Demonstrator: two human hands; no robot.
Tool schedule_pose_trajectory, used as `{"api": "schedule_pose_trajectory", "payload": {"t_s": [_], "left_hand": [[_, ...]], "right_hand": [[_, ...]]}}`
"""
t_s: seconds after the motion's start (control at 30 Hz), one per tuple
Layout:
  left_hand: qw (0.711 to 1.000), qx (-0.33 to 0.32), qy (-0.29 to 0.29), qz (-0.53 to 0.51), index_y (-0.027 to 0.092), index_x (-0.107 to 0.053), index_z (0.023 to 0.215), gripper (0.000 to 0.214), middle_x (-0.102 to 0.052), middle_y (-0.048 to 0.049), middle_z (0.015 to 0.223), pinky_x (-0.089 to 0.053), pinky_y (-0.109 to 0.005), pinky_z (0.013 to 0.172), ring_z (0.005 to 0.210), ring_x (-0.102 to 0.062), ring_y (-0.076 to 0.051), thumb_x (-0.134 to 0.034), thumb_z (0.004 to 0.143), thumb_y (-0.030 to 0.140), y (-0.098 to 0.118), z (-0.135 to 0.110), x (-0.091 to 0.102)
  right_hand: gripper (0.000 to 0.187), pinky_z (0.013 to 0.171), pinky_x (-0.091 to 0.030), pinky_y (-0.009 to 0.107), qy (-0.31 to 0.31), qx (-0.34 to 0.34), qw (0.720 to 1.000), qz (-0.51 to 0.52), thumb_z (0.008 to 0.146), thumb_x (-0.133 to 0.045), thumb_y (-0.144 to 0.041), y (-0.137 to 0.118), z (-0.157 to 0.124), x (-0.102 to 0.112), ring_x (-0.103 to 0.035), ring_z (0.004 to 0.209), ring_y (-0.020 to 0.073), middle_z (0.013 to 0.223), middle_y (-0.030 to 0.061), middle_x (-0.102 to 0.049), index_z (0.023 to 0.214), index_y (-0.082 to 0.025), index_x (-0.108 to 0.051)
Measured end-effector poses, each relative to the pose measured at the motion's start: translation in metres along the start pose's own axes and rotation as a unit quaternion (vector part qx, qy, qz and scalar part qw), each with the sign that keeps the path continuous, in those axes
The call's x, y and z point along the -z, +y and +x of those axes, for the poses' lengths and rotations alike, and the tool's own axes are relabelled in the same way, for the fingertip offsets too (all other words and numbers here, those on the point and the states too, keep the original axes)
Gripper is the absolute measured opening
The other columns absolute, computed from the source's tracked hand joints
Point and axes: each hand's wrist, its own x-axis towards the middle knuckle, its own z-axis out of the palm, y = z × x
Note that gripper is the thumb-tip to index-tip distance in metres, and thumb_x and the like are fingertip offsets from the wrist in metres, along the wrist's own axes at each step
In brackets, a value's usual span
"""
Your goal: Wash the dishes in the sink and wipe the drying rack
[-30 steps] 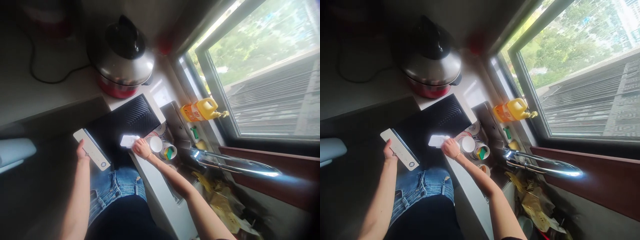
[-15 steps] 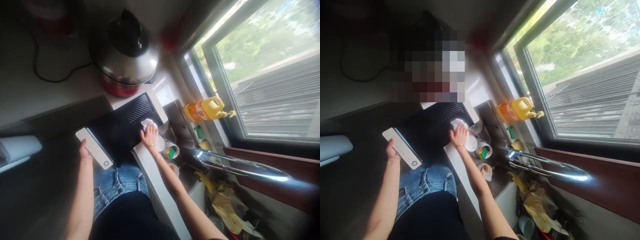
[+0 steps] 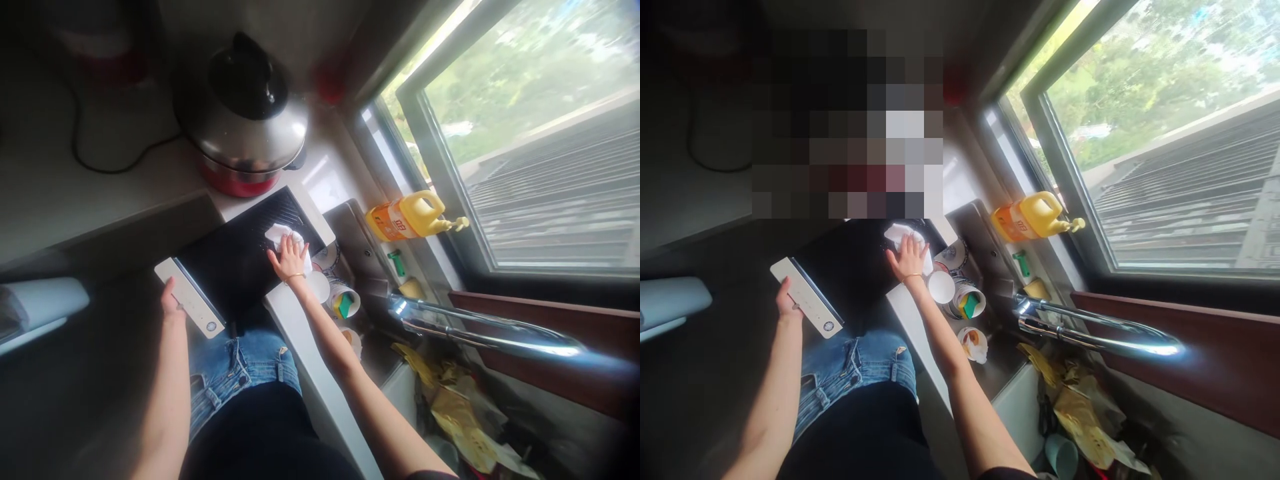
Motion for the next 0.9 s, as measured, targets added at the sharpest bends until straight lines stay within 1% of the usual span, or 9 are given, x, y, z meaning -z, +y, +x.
{"api": "schedule_pose_trajectory", "payload": {"t_s": [0.13,0.2,0.3,0.37,0.43,0.5,0.57,0.67,0.9], "left_hand": [[1.0,-0.009,0.003,0.019,0.021,-0.069,0.085,0.038,-0.069,-0.0066,0.082,-0.056,-0.035,0.079,0.086,-0.068,-0.025,-0.076,0.062,0.05,-0.002,0.001,0.0],[1.0,-0.007,0.007,0.02,0.021,-0.069,0.084,0.037,-0.069,-0.0069,0.081,-0.057,-0.037,0.081,0.088,-0.068,-0.026,-0.076,0.063,0.05,-0.001,0.002,0.0],[1.0,0.001,0.005,0.012,0.021,-0.07,0.086,0.038,-0.07,-0.0069,0.082,-0.057,-0.036,0.081,0.089,-0.069,-0.026,-0.076,0.064,0.051,0.001,0.002,-0.001],[1.0,0.007,-0.004,0.011,0.021,-0.071,0.087,0.039,-0.071,-0.0068,0.083,-0.058,-0.036,0.08,0.087,-0.069,-0.025,-0.075,0.063,0.051,0.002,0.003,-0.001],[1.0,0.003,-0.005,0.009,0.021,-0.071,0.087,0.039,-0.071,-0.0064,0.084,-0.058,-0.035,0.078,0.085,-0.068,-0.024,-0.076,0.062,0.05,0.002,0.005,-0.002],[1.0,-0.006,0.001,0.007,0.021,-0.07,0.086,0.038,-0.072,-0.006,0.086,-0.057,-0.034,0.077,0.085,-0.068,-0.024,-0.076,0.061,0.05,0.001,0.007,-0.002],[1.0,-0.012,0.001,0.006,0.022,-0.07,0.086,0.038,-0.072,-0.0057,0.086,-0.057,-0.033,0.077,0.085,-0.068,-0.023,-0.076,0.061,0.05,-0.001,0.009,-0.002],[1.0,-0.016,-0.011,0.002,0.022,-0.071,0.089,0.04,-0.072,-0.0056,0.087,-0.056,-0.032,0.077,0.086,-0.068,-0.023,-0.077,0.061,0.05,-0.002,0.01,-0.001],[0.999,-0.018,-0.032,0.013,0.022,-0.07,0.088,0.043,-0.071,-0.0061,0.087,-0.056,-0.032,0.076,0.086,-0.068,-0.023,-0.077,0.06,0.053,0.002,0.007,-0.001]], "right_hand": [[0.075,0.119,-0.004,0.067,-0.028,0.044,0.999,-0.012,0.098,-0.035,-0.062,0.006,-0.057,-0.015,-0.034,0.145,0.0383,0.155,0.0203,-0.041,0.152,-0.01,-0.039],[0.08,0.119,-0.005,0.067,-0.029,0.044,0.998,-0.017,0.096,-0.037,-0.064,0.006,-0.064,-0.02,-0.031,0.146,0.0394,0.155,0.0213,-0.041,0.153,-0.008,-0.038],[0.083,0.12,-0.002,0.065,-0.017,0.028,0.999,-0.011,0.097,-0.035,-0.065,0.0,-0.032,-0.013,-0.029,0.148,0.0382,0.158,0.0217,-0.034,0.155,-0.006,-0.033],[0.079,0.119,0.001,0.065,-0.01,0.025,1.0,-0.004,0.099,-0.03,-0.063,0.0,-0.002,-0.002,-0.027,0.149,0.0355,0.16,0.0198,-0.03,0.156,-0.008,-0.031],[0.073,0.119,0.005,0.066,-0.017,0.032,0.999,0.0,0.101,-0.026,-0.059,0.006,0.014,0.009,-0.028,0.149,0.0323,0.16,0.0171,-0.032,0.155,-0.011,-0.032],[0.069,0.118,0.008,0.067,-0.035,0.039,0.999,0.0,0.103,-0.022,-0.057,0.018,0.01,0.016,-0.032,0.148,0.0305,0.158,0.0156,-0.038,0.154,-0.013,-0.036],[0.07,0.118,0.009,0.067,-0.05,0.036,0.998,-0.01,0.102,-0.023,-0.058,0.032,-0.007,0.016,-0.036,0.145,0.0313,0.156,0.0162,-0.041,0.152,-0.013,-0.04],[0.076,0.118,0.007,0.067,-0.049,0.03,0.998,-0.033,0.1,-0.028,-0.063,0.044,-0.021,0.009,-0.035,0.146,0.0345,0.158,0.0182,-0.035,0.154,-0.01,-0.036],[0.079,0.119,0.005,0.064,0.006,-0.011,1.0,-0.016,0.1,-0.024,-0.062,0.033,0.048,0.017,-0.021,0.152,0.0329,0.164,0.0181,-0.022,0.159,-0.008,-0.022]]}}
